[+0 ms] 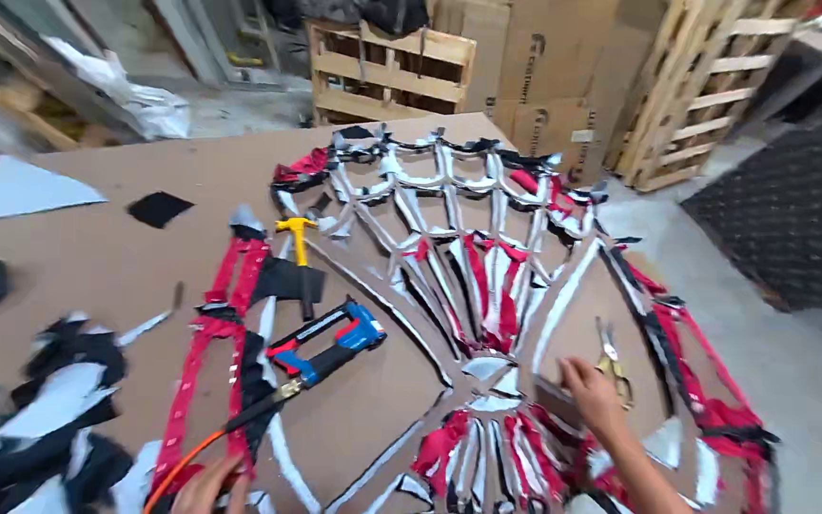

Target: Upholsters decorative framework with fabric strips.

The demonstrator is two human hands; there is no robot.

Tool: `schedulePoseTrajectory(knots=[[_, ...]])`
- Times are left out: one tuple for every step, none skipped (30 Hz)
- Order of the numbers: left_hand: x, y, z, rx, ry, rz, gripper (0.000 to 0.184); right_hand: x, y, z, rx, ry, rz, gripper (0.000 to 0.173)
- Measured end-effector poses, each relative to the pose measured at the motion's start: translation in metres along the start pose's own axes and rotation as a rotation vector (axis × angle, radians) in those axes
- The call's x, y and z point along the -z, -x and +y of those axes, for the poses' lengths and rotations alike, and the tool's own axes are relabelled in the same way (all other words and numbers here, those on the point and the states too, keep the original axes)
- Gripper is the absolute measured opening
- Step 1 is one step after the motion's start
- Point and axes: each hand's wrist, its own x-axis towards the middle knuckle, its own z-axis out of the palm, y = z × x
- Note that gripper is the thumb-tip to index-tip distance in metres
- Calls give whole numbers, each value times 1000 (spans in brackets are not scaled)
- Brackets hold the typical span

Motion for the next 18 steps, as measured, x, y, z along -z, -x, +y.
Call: schedulePoseTrajectory(knots=[[-4, -27, 2, -1, -40, 26, 37, 0, 5, 7, 33, 72, -18, 48], [-8, -61, 7, 17, -96, 43, 38, -4, 8, 0, 73, 132, -67, 50], [-12, -100, 16, 49, -128, 34, 38, -11, 8, -16, 117, 182, -135, 50], [-18, -141, 26, 96, -150, 10, 38, -21, 6, -39, 158, 226, -201, 54], [-28, -181, 37, 147, -175, -13, 40, -31, 1, -64, 193, 265, -252, 61], [-41, -218, 47, 207, -185, -40, 45, -39, -7, -87, 200, 317, -315, 72], [-56, -250, 52, 275, -201, -71, 50, -46, -18, -106, 194, 388, -377, 84], [-73, -274, 52, 352, -218, -105, 55, -52, -31, -122, 172, 476, -446, 94], [-87, -292, 49, 440, -236, -147, 59, -58, -44, -133, 145, 556, -523, 98], [-100, -306, 44, 511, -245, -187, 63, -63, -57, -140, 129, 610, -591, 95], [-111, -316, 39, 552, -235, -213, 65, -67, -69, -142, 145, 637, -650, 85], [-119, -324, 35, 563, -214, -223, 63, -71, -80, -139, 200, 645, -699, 74], [-123, -331, 31, 553, -180, -224, 59, -74, -91, -135, 274, 631, -751, 65], [-125, -335, 25, 544, -119, -220, 57, -78, -101, -129, 347, 599, -805, 58], [-127, -339, 19, 550, -42, -221, 57, -80, -110, -123, 409, 554, -852, 55], [-129, -341, 17, 564, 34, -237, 60, -82, -119, -116, 456, 495, -886, 53], [-131, -342, 19, 575, 73, -253, 59, -83, -128, -110, 480, 424, -918, 52], [-131, -343, 23, 588, 63, -266, 56, -84, -136, -106, 479, 347, -946, 52]])
